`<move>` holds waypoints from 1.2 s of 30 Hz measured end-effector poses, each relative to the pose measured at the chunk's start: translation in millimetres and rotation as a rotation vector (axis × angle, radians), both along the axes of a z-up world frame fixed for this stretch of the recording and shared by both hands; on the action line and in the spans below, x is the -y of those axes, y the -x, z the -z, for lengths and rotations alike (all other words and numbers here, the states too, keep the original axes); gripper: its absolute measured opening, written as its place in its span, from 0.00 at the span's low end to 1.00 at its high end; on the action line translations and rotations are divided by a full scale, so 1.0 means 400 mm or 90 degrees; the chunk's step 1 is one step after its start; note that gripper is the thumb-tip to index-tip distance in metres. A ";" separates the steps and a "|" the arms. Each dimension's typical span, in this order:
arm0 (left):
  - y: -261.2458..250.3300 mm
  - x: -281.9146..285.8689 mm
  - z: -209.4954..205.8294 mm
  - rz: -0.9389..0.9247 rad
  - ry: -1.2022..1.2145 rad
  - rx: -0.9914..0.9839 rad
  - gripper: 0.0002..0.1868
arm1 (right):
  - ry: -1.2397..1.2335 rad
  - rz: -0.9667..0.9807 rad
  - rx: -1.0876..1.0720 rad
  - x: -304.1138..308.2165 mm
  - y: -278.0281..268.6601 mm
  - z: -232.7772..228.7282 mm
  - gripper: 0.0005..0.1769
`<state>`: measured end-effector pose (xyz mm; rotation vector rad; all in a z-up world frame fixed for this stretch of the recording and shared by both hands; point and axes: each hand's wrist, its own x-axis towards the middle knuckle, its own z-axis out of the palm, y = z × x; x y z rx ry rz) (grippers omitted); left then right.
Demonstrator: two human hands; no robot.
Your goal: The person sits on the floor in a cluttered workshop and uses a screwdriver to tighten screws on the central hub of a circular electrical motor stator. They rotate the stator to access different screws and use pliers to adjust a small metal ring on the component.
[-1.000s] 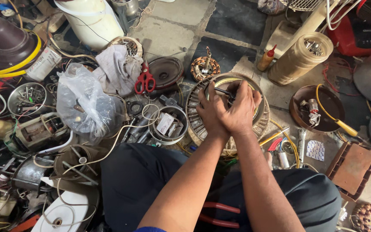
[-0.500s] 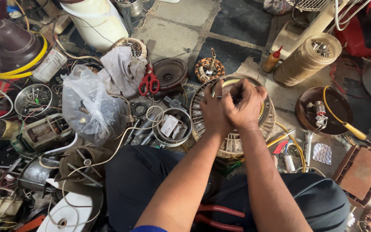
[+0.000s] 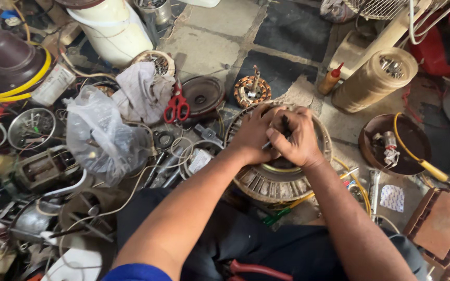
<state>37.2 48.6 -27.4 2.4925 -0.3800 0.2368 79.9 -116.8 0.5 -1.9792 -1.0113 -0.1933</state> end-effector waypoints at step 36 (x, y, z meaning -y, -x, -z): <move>0.056 0.230 0.096 -0.567 -0.079 -0.005 0.22 | -0.441 0.000 -0.599 -0.145 0.134 0.174 0.49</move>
